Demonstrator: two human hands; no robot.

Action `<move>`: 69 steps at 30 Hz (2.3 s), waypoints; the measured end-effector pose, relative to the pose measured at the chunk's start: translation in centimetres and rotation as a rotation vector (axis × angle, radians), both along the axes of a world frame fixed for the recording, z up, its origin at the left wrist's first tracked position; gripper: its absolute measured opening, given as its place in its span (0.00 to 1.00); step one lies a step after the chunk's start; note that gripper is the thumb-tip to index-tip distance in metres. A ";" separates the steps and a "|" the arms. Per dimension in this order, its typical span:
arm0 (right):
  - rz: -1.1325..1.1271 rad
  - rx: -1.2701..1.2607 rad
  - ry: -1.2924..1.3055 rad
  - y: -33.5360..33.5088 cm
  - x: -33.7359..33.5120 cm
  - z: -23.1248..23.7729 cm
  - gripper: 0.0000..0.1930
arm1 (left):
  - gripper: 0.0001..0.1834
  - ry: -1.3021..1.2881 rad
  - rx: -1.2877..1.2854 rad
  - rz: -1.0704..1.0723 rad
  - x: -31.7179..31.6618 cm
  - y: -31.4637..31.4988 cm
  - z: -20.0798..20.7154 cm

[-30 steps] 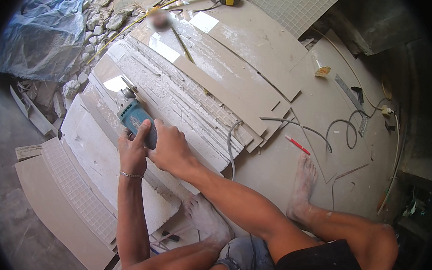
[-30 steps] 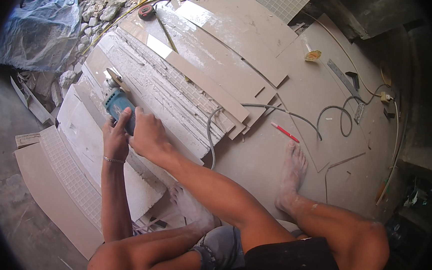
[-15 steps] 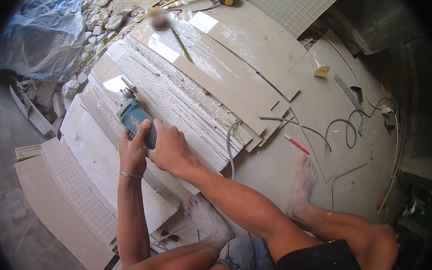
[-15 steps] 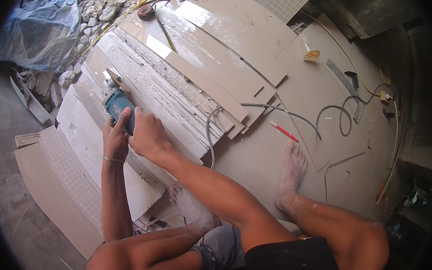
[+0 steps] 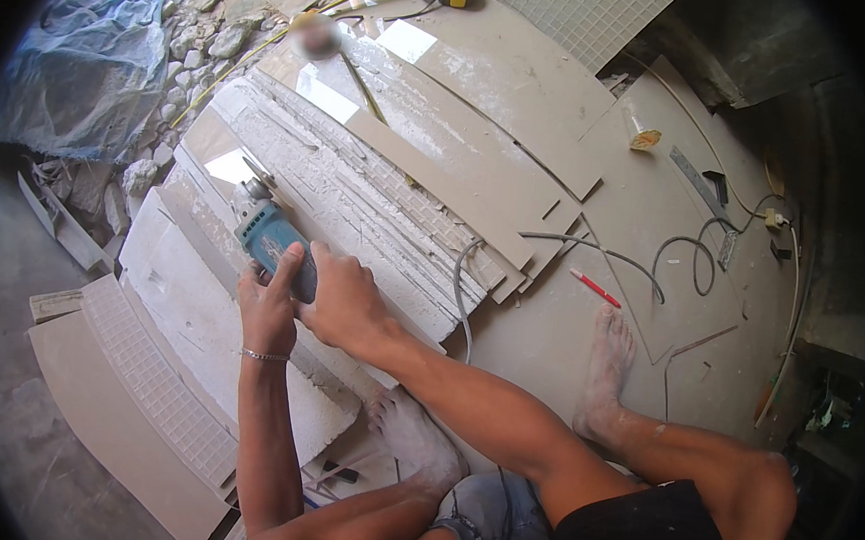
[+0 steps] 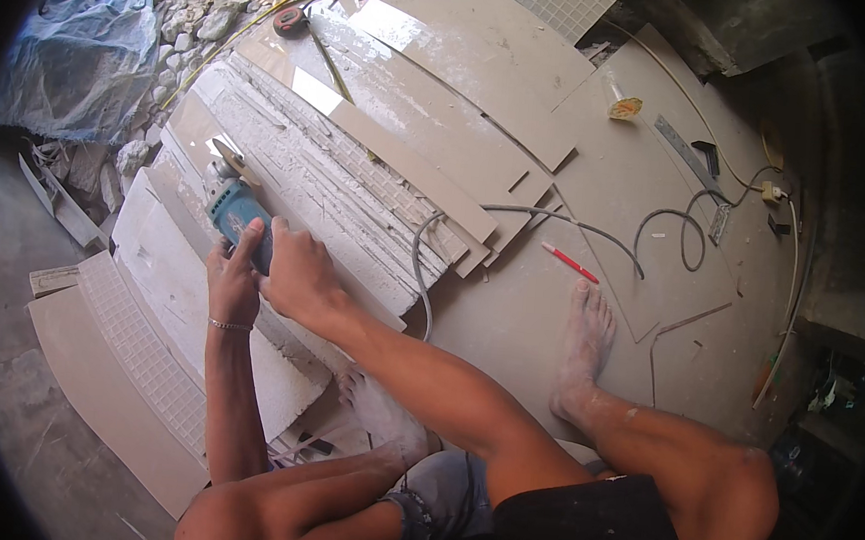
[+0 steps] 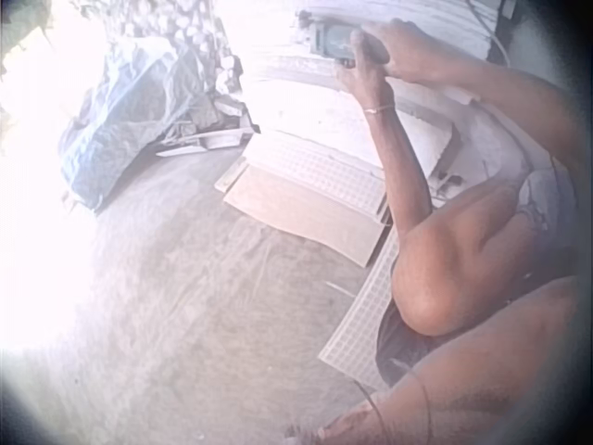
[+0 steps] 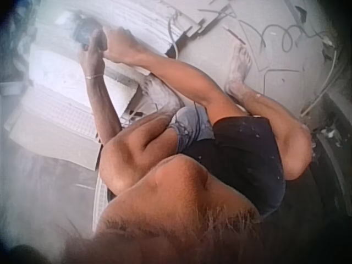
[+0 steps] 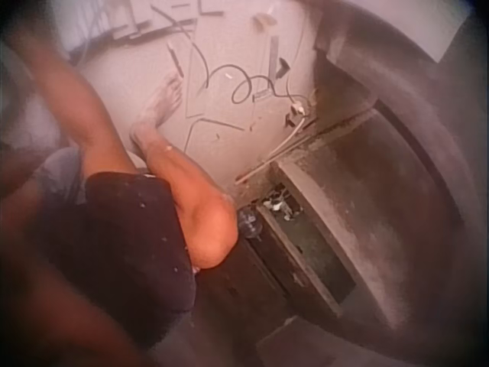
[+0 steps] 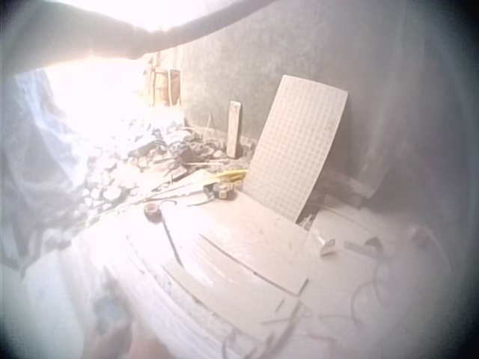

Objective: The person uses an angle grinder to cut rectangular ceramic tiles on the floor. They hold the tiles with one hand and guide the grinder with the other, producing cut pieces that are set aside.

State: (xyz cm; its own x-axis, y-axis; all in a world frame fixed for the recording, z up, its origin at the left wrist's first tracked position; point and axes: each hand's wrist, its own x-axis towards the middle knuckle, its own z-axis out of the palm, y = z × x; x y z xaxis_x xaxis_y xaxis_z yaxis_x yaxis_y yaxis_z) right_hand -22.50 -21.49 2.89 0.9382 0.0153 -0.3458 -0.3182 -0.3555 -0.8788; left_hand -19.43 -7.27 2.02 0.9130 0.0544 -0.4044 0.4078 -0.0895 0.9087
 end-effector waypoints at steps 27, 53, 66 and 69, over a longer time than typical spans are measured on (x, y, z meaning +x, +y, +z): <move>0.010 0.011 0.012 -0.4 -0.9 0.1 0.32 | 0.23 0.012 0.010 0.014 -1.0 -0.6 0.5; 0.001 0.036 0.002 -1.2 -2.7 -0.3 0.36 | 0.22 0.034 0.033 0.031 -2.6 -1.6 1.2; -0.001 0.028 -0.011 -1.4 -3.4 -0.1 0.31 | 0.21 0.007 0.001 0.016 -3.6 -1.9 0.9; 0.006 0.020 -0.008 -1.4 -3.5 0.0 0.32 | 0.21 0.008 0.023 0.013 -3.7 -1.8 0.9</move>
State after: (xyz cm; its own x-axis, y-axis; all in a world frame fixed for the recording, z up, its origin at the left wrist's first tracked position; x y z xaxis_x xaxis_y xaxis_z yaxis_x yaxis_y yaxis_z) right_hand -26.03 -22.90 2.89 0.9409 0.0283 -0.3376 -0.3086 -0.3396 -0.8885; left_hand -23.11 -9.08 2.97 0.9088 0.0757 -0.4103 0.4164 -0.1044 0.9031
